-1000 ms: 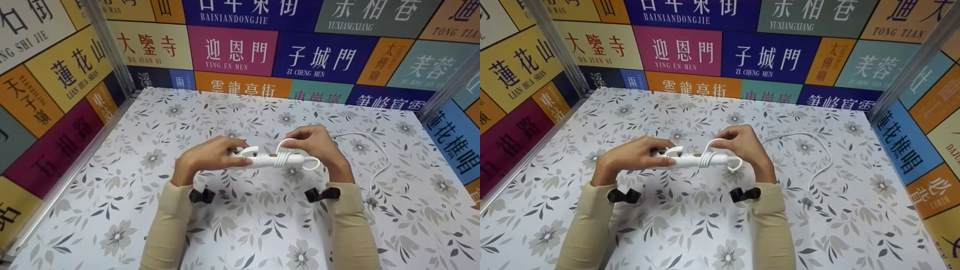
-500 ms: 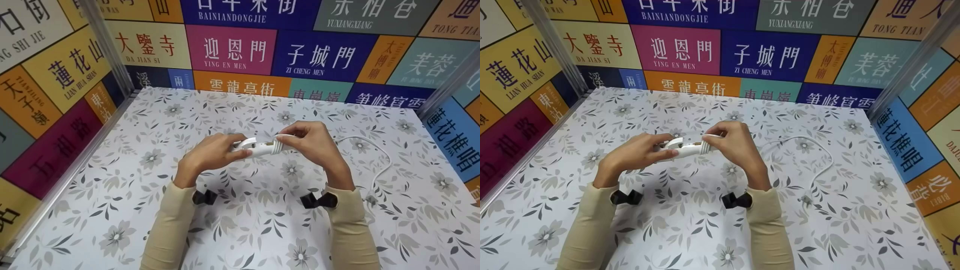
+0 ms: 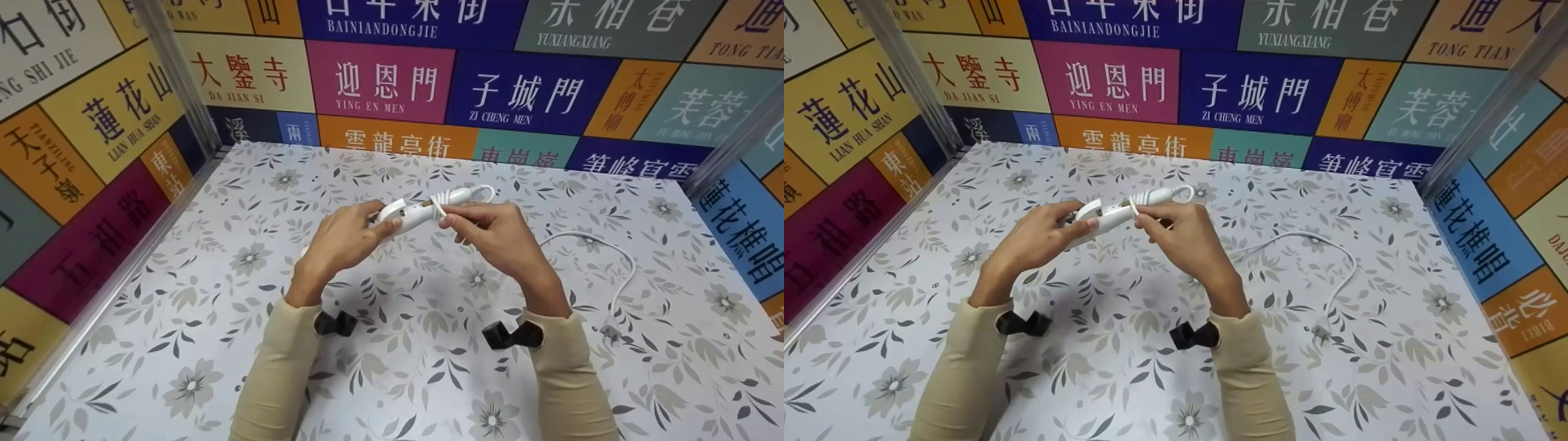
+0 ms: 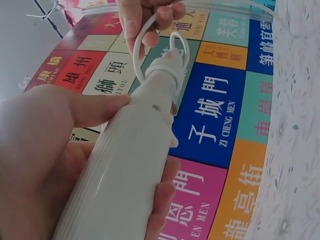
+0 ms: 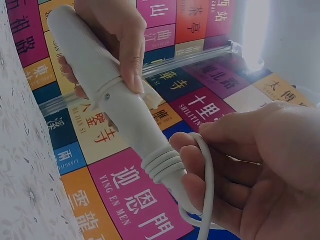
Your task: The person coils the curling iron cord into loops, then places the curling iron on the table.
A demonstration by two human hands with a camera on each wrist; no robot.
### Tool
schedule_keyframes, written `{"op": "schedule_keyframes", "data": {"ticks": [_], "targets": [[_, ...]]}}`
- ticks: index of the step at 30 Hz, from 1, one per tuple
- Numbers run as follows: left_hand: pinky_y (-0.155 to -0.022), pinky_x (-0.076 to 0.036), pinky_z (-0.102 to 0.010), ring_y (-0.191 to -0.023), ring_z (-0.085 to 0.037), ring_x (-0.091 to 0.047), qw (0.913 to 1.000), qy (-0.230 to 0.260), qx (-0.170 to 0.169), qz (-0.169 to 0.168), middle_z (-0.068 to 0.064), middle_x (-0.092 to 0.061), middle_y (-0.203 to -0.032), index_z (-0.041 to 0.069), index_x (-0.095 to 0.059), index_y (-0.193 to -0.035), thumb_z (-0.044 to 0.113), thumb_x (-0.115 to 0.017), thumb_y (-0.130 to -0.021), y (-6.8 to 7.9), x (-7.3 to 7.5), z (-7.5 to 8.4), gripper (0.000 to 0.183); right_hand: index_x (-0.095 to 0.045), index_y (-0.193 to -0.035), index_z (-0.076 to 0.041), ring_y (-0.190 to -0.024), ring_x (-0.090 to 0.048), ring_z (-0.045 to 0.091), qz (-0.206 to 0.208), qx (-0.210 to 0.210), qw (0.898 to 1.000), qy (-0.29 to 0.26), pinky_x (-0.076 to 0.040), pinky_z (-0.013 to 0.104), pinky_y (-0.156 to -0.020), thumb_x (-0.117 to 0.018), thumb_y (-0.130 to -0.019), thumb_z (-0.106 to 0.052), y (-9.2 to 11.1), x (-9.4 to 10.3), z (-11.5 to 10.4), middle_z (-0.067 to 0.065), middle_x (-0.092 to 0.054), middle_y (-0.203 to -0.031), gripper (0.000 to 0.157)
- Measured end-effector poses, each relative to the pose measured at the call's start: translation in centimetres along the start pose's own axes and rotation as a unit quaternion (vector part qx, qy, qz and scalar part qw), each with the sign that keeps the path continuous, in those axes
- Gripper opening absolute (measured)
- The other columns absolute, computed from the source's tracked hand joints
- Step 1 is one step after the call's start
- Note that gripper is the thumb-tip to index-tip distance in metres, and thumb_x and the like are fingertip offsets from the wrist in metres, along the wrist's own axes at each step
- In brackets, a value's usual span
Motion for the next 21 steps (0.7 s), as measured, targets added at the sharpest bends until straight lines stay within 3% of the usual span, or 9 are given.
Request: {"op": "schedule_keyframes", "data": {"ticks": [6, 12, 18, 21], "targets": [[-0.080, -0.049, -0.041, -0.092, -0.024, -0.062, 0.9992, 0.031, 0.019, 0.015, -0.005, -0.069, -0.109, 0.021, -0.064, -0.128, 0.047, -0.055, -0.098, 0.0, 0.5, -0.2, 0.041, -0.075, -0.117, -0.011, -0.076, -0.069, 0.016, -0.006, 0.003, 1.000, -0.018, -0.054, 0.022, -0.071, -0.069, -0.095, -0.017, -0.2, -0.3, 0.2, 0.012, -0.078, -0.097, 0.023], [-0.078, -0.049, -0.039, -0.090, -0.022, -0.063, 0.9964, 0.076, 0.015, 0.033, -0.006, -0.070, -0.105, 0.020, -0.070, -0.119, 0.043, -0.059, -0.098, 0.1, 1.1, -0.1, 0.034, -0.075, -0.116, -0.007, -0.079, -0.072, 0.012, -0.025, 0.004, 0.998, -0.064, -0.056, 0.026, -0.079, -0.068, -0.096, -0.016, -0.5, -0.5, 1.1, 0.006, -0.079, -0.096, 0.023], [-0.073, -0.050, -0.036, -0.088, -0.023, -0.064, 0.9898, 0.131, 0.032, 0.045, -0.008, -0.073, -0.103, 0.019, -0.075, -0.117, 0.039, -0.063, -0.096, 0.2, 1.6, -0.1, 0.031, -0.073, -0.116, 0.002, -0.084, -0.074, 0.012, -0.085, -0.009, 0.989, -0.119, -0.059, 0.028, -0.083, -0.066, -0.097, -0.013, -1.1, -1.4, 3.1, -0.003, -0.078, -0.093, 0.025], [-0.074, -0.051, -0.036, -0.089, -0.023, -0.065, 0.9875, 0.147, 0.029, 0.049, -0.009, -0.074, -0.104, 0.019, -0.074, -0.119, 0.039, -0.063, -0.097, 0.2, 1.8, -0.2, 0.032, -0.071, -0.119, 0.003, -0.090, -0.075, 0.015, -0.129, -0.031, 0.982, -0.138, -0.058, 0.030, -0.087, -0.065, -0.097, -0.015, -1.2, -2.1, 4.5, -0.002, -0.079, -0.096, 0.028]]}}
Point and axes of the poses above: each hand's wrist, its own y-axis away from the middle knuckle, its own x-axis out of the back of the hand, z = x × y, the point moved 7 cm from there along -y, towards the middle knuckle
